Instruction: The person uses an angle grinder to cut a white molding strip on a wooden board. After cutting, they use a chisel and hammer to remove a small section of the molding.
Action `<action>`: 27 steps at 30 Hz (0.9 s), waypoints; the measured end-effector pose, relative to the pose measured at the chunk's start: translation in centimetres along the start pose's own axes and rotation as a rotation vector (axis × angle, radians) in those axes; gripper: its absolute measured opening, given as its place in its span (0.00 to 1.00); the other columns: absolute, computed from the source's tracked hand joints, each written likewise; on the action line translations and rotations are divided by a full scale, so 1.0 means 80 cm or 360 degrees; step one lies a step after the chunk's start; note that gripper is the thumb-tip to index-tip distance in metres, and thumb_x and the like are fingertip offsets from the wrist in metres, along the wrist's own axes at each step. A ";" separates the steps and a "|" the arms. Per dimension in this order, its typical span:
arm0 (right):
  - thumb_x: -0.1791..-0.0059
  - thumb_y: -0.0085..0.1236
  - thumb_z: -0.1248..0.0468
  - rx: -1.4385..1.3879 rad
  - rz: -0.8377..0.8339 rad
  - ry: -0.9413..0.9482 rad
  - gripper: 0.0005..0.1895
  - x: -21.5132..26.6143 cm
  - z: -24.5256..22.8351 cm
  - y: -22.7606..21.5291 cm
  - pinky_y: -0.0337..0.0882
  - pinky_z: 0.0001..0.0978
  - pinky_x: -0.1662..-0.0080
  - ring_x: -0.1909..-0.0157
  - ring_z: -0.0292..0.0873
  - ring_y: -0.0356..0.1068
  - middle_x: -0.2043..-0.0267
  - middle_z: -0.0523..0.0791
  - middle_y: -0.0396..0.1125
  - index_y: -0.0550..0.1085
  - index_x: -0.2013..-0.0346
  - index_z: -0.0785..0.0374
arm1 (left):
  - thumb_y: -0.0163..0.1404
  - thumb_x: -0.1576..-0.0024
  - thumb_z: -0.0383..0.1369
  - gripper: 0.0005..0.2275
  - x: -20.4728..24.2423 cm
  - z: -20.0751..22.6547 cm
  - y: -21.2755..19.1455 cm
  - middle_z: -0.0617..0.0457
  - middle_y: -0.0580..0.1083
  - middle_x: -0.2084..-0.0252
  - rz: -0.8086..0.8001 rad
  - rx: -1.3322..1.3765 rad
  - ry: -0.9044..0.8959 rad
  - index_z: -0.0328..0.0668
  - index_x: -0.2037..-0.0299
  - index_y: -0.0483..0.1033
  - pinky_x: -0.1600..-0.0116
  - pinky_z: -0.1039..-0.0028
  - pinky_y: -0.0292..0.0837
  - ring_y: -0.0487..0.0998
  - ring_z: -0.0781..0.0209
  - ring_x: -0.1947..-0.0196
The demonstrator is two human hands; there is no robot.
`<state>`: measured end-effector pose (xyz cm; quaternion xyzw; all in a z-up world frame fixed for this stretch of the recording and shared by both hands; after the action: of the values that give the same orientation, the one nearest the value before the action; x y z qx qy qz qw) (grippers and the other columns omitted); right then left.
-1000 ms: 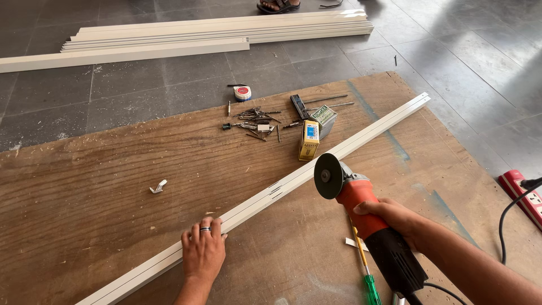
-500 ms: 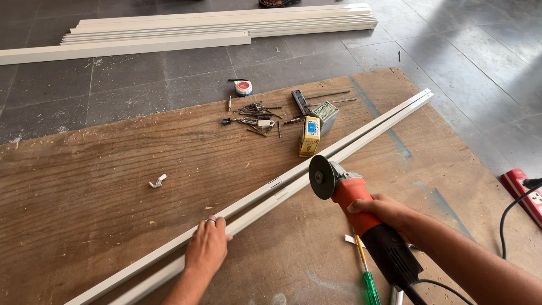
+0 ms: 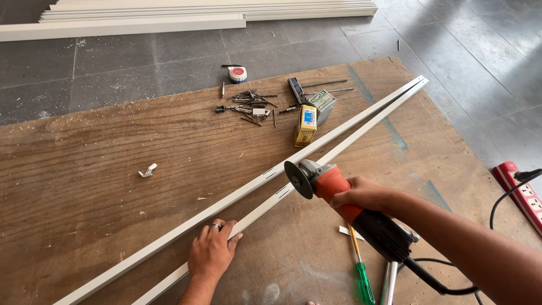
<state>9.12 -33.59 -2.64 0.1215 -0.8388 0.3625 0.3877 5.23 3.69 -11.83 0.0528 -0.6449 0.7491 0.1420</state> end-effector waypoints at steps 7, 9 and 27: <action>0.66 0.65 0.52 0.0099 -0.0009 -0.0016 0.36 -0.008 -0.015 0.009 0.80 0.37 0.62 0.67 0.49 0.78 0.62 0.55 0.76 0.75 0.48 0.68 | 0.47 0.40 0.54 0.22 0.001 0.003 -0.005 0.64 0.71 0.44 -0.0048 -0.0046 -0.0033 0.63 0.37 0.69 0.53 0.69 0.77 0.74 0.67 0.52; 0.66 0.66 0.52 0.0095 -0.0026 -0.0014 0.36 -0.009 -0.016 0.010 0.80 0.37 0.62 0.66 0.50 0.78 0.62 0.55 0.75 0.75 0.48 0.68 | 0.47 0.40 0.54 0.22 0.002 0.005 -0.007 0.64 0.71 0.44 -0.0038 -0.0072 -0.0030 0.64 0.38 0.69 0.52 0.69 0.77 0.74 0.67 0.51; 0.67 0.66 0.53 0.0032 -0.0029 -0.0046 0.35 -0.005 -0.019 0.009 0.79 0.37 0.62 0.66 0.49 0.78 0.63 0.55 0.76 0.77 0.50 0.68 | 0.44 0.37 0.51 0.20 -0.037 0.067 0.001 0.55 0.73 0.44 0.0148 -0.0005 0.0113 0.55 0.39 0.68 0.55 0.63 0.79 0.76 0.60 0.50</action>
<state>9.90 -32.04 -2.63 0.1383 -0.8395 0.3654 0.3776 7.48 -1.97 -11.83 -0.0040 -0.6424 0.7553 0.1297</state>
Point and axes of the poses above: each hand's wrist, its own x-axis away from the middle knuckle, its own y-axis out of the palm, z = x × y, the point moved 7 cm from there along -x, towards the middle knuckle
